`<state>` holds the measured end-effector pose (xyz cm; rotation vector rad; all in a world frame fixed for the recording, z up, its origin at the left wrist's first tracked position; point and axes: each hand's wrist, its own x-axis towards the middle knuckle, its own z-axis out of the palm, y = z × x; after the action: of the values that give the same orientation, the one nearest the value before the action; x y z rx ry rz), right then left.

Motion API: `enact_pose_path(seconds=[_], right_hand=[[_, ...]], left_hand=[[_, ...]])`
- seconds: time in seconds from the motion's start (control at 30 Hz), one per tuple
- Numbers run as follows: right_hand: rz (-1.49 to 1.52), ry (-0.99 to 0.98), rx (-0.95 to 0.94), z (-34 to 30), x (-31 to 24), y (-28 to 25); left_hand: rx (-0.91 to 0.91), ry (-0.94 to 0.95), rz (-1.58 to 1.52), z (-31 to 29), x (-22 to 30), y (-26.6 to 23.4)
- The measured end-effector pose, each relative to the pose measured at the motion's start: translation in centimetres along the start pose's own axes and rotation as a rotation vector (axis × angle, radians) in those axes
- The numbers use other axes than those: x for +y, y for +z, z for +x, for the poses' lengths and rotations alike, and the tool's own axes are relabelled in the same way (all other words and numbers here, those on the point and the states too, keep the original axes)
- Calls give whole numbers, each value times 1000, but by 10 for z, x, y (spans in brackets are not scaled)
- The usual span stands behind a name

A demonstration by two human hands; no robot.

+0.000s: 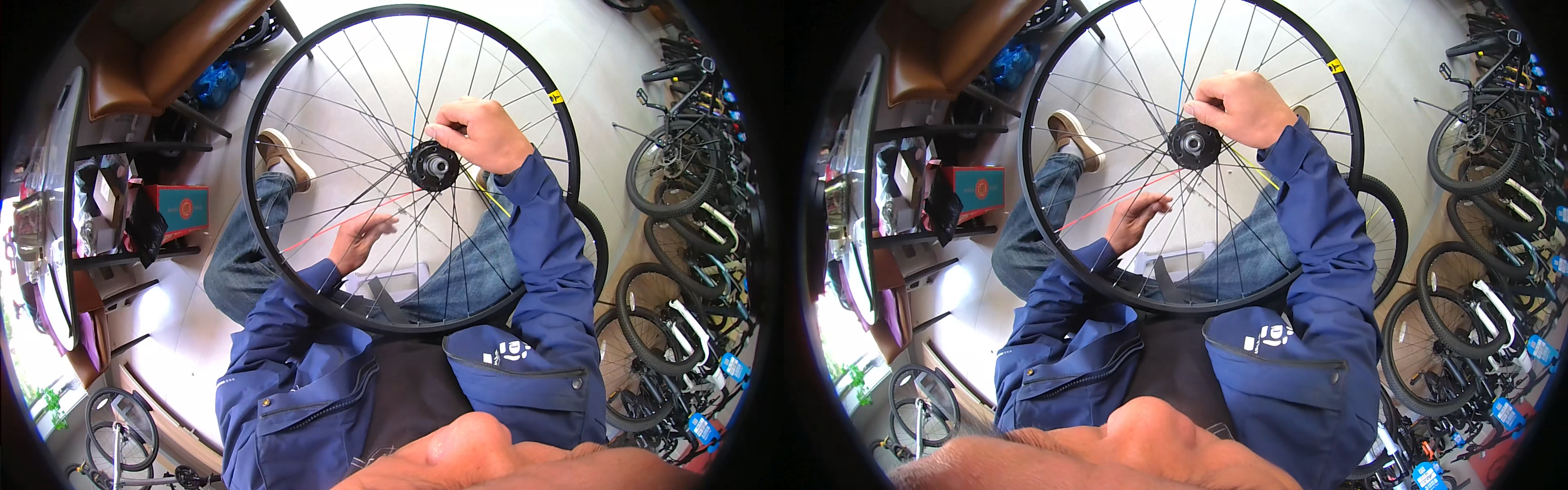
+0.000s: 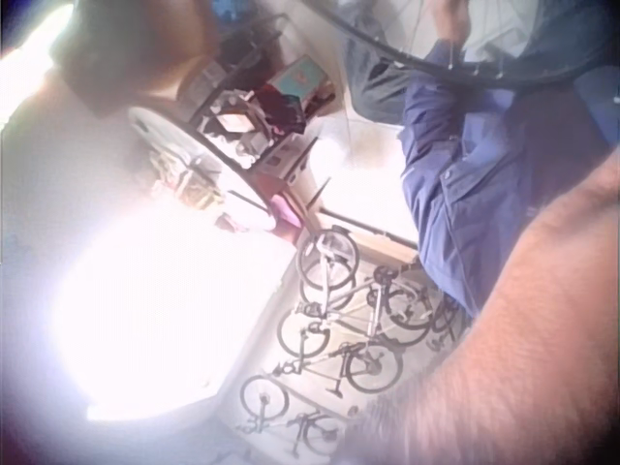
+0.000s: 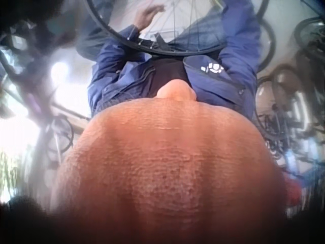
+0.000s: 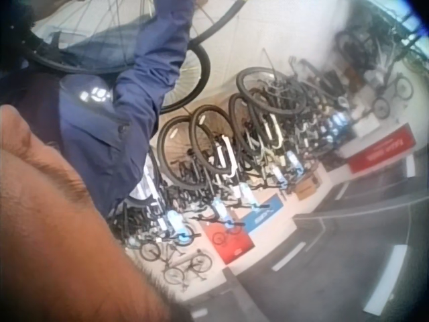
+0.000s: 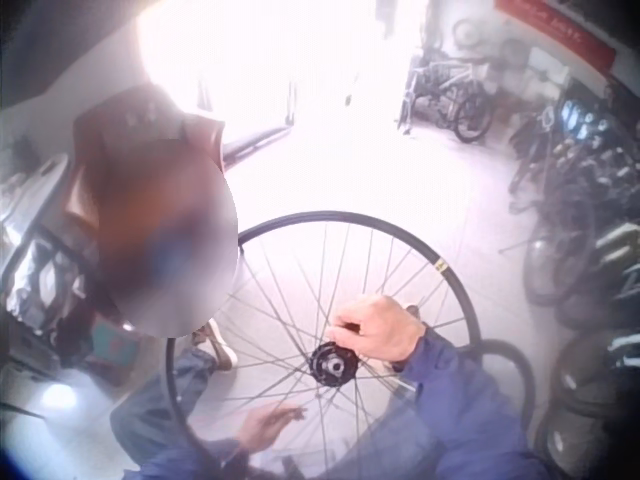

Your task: The person laces a bicycle wheel by inserting spokes into the hub and rim, then threads and tightens the spoke nipples. They rotate the wheel to access different sections and continue lacing additional spokes.

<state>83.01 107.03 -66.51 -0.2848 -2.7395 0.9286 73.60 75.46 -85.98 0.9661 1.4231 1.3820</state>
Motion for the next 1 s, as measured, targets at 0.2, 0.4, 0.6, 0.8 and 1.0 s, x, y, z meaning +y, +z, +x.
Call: enact_pose_path(seconds=[0.2, 0.4, 0.6, 0.8, 1.0], right_hand=[[-14, 14, -2, 0, -1, -3], [32, 36, 37, -5, -3, -9], [27, -38, 33, -3, -6, -9], [39, 74, 24, -5, -7, -15], [46, 78, 17, -4, -6, -16]], left_hand=[[205, 169, 150, 39, -11, 10], [176, 242, 154, 40, -5, -2], [201, 361, 494, 51, -6, -9], [190, 379, 237, 36, 16, -14], [14, 281, 344, 4, 54, -24]])
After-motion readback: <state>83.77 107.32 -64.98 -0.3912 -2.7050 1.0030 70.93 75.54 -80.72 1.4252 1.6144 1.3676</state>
